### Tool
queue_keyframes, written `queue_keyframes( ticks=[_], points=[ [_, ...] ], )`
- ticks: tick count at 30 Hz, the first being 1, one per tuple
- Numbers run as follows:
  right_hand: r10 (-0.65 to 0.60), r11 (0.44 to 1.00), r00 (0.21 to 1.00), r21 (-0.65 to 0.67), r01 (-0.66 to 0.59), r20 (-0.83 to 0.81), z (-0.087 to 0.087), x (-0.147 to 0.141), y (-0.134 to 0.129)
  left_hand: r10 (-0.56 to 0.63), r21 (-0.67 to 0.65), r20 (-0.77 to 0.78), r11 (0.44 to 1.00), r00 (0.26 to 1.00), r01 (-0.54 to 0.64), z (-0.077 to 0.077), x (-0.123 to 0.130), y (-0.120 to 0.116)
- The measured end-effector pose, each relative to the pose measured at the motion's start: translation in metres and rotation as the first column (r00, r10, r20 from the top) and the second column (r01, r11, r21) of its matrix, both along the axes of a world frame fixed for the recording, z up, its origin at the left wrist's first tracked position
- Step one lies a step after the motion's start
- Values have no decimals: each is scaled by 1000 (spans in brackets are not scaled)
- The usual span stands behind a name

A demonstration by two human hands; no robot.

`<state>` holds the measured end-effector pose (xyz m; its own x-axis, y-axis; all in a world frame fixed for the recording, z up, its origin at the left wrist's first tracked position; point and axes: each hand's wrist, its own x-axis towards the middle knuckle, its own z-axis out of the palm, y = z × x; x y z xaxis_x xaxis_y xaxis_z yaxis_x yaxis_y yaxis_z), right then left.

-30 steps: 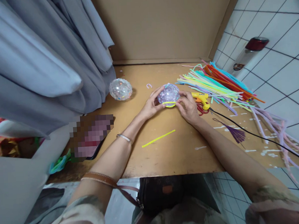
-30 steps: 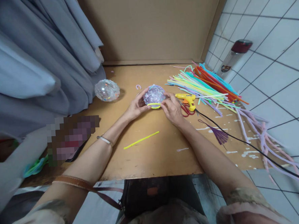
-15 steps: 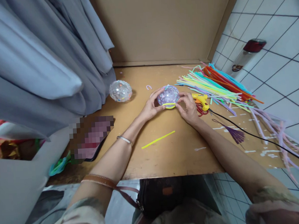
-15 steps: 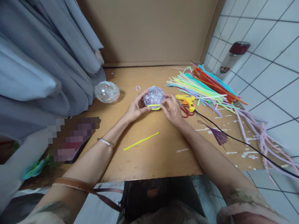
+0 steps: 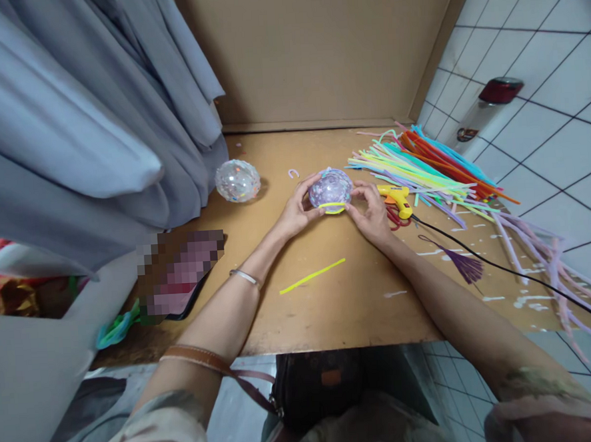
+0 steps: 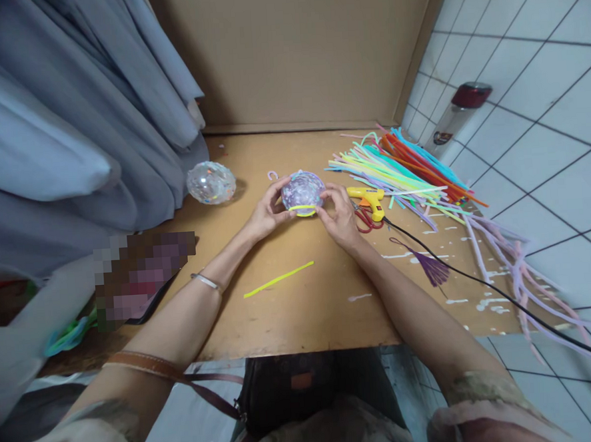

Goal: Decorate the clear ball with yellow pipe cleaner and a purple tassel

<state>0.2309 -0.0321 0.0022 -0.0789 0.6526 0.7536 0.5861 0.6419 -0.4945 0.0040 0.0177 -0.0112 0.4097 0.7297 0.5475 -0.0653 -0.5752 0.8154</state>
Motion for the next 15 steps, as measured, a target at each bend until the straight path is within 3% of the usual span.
queue_keyframes(
  ticks=[9, 15],
  points=[
    [110, 977, 982, -163, -136, -156, -7, 0, 5, -25, -81, 32, 996, 999, 27, 6, 2, -7],
    [94, 956, 952, -240, -167, -290, 2, -3, -1, 58, -189, 117, 981, 991, -36, 10, 6, -12]
  ],
)
